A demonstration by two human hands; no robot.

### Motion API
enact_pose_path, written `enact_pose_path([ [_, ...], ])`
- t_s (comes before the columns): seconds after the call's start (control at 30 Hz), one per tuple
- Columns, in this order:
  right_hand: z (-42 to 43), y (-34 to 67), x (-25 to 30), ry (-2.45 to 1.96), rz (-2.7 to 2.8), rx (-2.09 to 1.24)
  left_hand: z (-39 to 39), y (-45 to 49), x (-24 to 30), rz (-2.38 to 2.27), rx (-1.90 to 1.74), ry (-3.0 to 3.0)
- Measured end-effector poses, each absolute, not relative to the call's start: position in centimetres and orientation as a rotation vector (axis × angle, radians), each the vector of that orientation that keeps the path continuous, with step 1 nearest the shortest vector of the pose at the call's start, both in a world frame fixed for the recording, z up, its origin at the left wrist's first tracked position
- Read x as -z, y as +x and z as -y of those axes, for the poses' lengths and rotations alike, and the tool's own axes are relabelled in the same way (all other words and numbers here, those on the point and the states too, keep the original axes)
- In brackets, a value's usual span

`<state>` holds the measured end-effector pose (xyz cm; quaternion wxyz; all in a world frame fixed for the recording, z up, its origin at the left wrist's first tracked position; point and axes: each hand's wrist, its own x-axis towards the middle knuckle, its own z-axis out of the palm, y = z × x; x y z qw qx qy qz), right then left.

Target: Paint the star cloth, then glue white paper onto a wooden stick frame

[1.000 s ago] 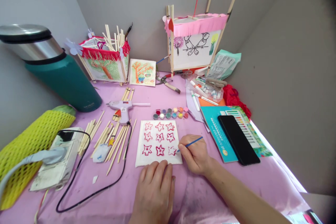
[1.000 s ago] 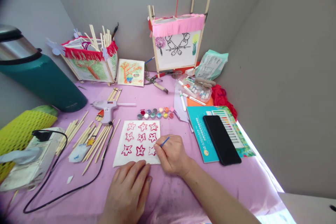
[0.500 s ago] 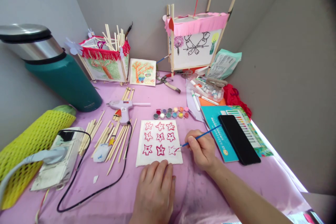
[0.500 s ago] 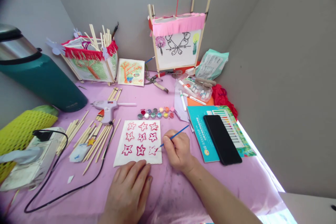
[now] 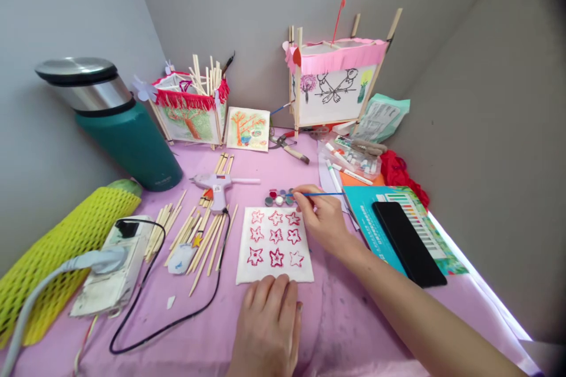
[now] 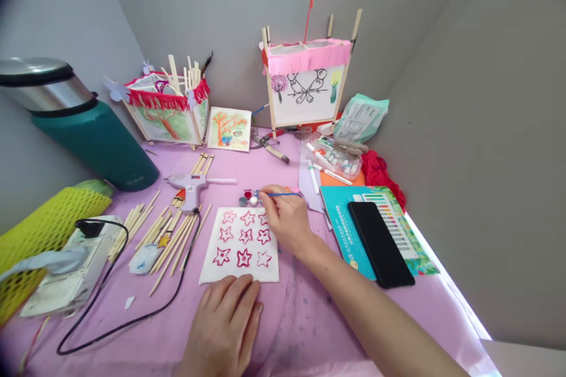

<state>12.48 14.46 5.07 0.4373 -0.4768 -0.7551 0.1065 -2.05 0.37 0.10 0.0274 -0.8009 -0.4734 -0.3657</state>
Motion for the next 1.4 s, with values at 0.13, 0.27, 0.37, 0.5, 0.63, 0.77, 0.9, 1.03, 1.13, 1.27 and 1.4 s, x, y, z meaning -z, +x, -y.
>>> enact_pose_path([
  [0.13, -16.0, 11.7, -4.4, -1.234, 1.946, -0.187, -0.4, -2.0, 0.1, 1.453, 1.139, -2.461],
  [0.27, -16.8, 11.4, -4.1, -1.289, 2.015, -0.178, -0.4, -2.0, 0.3, 1.453, 1.155, -2.448],
  [0.37, -16.9, 11.3, -4.0, -1.301, 2.026, -0.214, -0.4, -2.1, 0.4, 1.456, 1.151, -2.449],
  [0.5, -16.9, 11.3, -4.1, -1.284, 1.980, -0.219, -0.4, -2.1, 0.3, 1.468, 1.148, -2.455],
  [0.63, -16.2, 11.8, -4.6, -1.233, 1.929, -0.321, -0.4, -2.0, 0.1, 1.464, 1.133, -2.467],
  [0.77, -13.9, 13.3, -5.0, -1.169, 1.625, -0.629, -0.4, -2.0, 0.0, 1.475, 1.124, -2.478],
  [0.9, -10.5, 14.9, -4.6, -1.136, 1.562, -0.696, -0.4, -2.0, 0.0, 1.473, 1.109, -2.477],
  [1.03, -8.2, 15.6, -3.6, -1.137, 1.736, -0.515, -0.4, -2.0, 0.0, 1.475, 1.098, -2.479],
  [1.13, -7.7, 15.5, -3.0, -1.107, 1.807, -0.397, -0.5, -2.0, -0.1, 1.478, 1.080, -2.480],
  [1.27, -7.8, 15.4, -2.6, -1.074, 1.866, -0.380, -0.5, -2.1, -0.2, 1.472, 1.077, -2.477],
  [1.4, -7.9, 15.5, -2.6, -1.079, 1.897, -0.387, -0.4, -2.1, -0.1, 1.484, 1.064, -2.487],
])
